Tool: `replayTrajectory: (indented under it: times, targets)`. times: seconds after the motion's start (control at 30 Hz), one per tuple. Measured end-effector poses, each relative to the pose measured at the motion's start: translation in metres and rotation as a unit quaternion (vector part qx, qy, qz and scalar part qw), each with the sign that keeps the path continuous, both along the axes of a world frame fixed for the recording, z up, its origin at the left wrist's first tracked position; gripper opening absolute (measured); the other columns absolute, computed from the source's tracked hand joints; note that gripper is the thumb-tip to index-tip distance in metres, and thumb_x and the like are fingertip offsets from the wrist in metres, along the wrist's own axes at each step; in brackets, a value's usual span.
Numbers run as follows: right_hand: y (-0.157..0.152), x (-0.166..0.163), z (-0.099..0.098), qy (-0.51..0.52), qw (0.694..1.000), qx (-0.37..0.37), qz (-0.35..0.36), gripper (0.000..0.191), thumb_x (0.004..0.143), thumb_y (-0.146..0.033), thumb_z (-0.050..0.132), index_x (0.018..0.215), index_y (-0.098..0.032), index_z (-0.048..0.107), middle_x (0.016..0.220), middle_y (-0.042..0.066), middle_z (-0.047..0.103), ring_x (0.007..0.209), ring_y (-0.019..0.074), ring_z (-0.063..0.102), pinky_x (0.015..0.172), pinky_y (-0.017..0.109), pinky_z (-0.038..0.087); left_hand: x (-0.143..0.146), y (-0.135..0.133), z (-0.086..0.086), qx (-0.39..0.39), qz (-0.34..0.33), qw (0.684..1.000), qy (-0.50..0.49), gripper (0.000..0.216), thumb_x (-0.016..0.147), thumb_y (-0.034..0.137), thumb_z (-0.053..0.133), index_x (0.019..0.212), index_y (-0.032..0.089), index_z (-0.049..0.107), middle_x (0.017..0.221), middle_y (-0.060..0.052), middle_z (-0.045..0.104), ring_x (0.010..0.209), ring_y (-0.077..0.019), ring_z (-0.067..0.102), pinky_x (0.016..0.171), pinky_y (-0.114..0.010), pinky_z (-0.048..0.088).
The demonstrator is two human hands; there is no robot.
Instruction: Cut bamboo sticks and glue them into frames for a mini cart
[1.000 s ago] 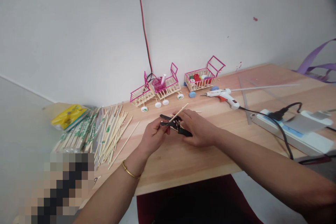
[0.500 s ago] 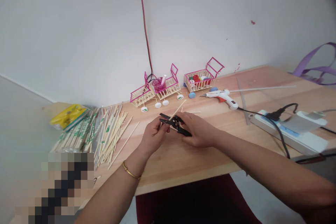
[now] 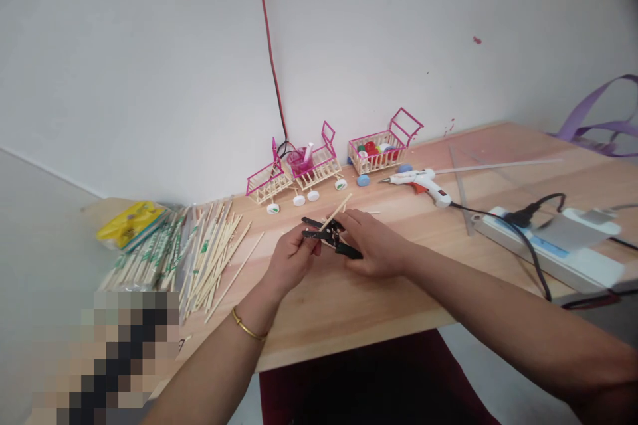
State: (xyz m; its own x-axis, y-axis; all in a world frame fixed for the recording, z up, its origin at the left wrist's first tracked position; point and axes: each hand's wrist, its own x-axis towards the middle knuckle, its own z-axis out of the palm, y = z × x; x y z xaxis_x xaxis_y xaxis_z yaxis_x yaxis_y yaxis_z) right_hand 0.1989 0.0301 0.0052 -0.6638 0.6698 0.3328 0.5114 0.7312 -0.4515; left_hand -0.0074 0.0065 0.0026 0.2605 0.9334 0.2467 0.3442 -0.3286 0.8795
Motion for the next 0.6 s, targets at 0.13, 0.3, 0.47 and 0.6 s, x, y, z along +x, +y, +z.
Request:
replayTrajectory:
  times: [0.13, 0.3, 0.47, 0.6]
  targets:
    - [0.001, 0.001, 0.000, -0.004, 1.000, -0.019, 0.001, 0.063, 0.068, -0.025, 0.064, 0.126, -0.015, 0.043, 0.107, 0.014, 0.056, 0.096, 0.0287, 0.052, 0.084, 0.043, 0.044, -0.001, 0.002, -0.005, -0.024, -0.006, 1.000, -0.011, 0.038, 0.092, 0.048, 0.045, 0.070, 0.017, 0.053, 0.064, 0.001, 0.053, 0.061, -0.0120, 0.048, 0.061, -0.024, 0.037]
    - [0.001, 0.001, 0.000, -0.005, 1.000, -0.011, 0.003, 0.064, 0.067, -0.025, 0.064, 0.127, -0.013, 0.043, 0.107, 0.015, 0.056, 0.100, 0.0302, 0.051, 0.086, 0.046, 0.044, -0.002, 0.002, -0.004, -0.013, -0.008, 1.000, 0.008, 0.038, 0.093, 0.046, 0.043, 0.069, 0.017, 0.053, 0.065, 0.000, 0.054, 0.063, -0.0120, 0.049, 0.062, -0.024, 0.038]
    - [0.001, 0.002, -0.001, 0.010, 1.000, -0.003, 0.024, 0.065, 0.067, -0.024, 0.063, 0.127, -0.013, 0.041, 0.119, 0.018, 0.052, 0.111, 0.0333, 0.048, 0.090, 0.049, 0.043, -0.001, -0.002, 0.002, 0.023, -0.013, 0.999, 0.036, 0.037, 0.094, 0.042, 0.042, 0.070, 0.017, 0.054, 0.067, -0.001, 0.057, 0.066, -0.0134, 0.052, 0.066, -0.026, 0.040]
    - [0.002, 0.004, -0.002, 0.026, 0.999, 0.002, 0.047, 0.063, 0.067, -0.021, 0.063, 0.126, -0.014, 0.042, 0.127, 0.019, 0.049, 0.116, 0.0330, 0.046, 0.096, 0.049, 0.041, -0.002, -0.005, 0.006, 0.073, -0.015, 0.995, 0.061, 0.031, 0.095, 0.035, 0.041, 0.072, 0.018, 0.054, 0.070, -0.002, 0.060, 0.068, -0.0135, 0.055, 0.067, -0.025, 0.041]
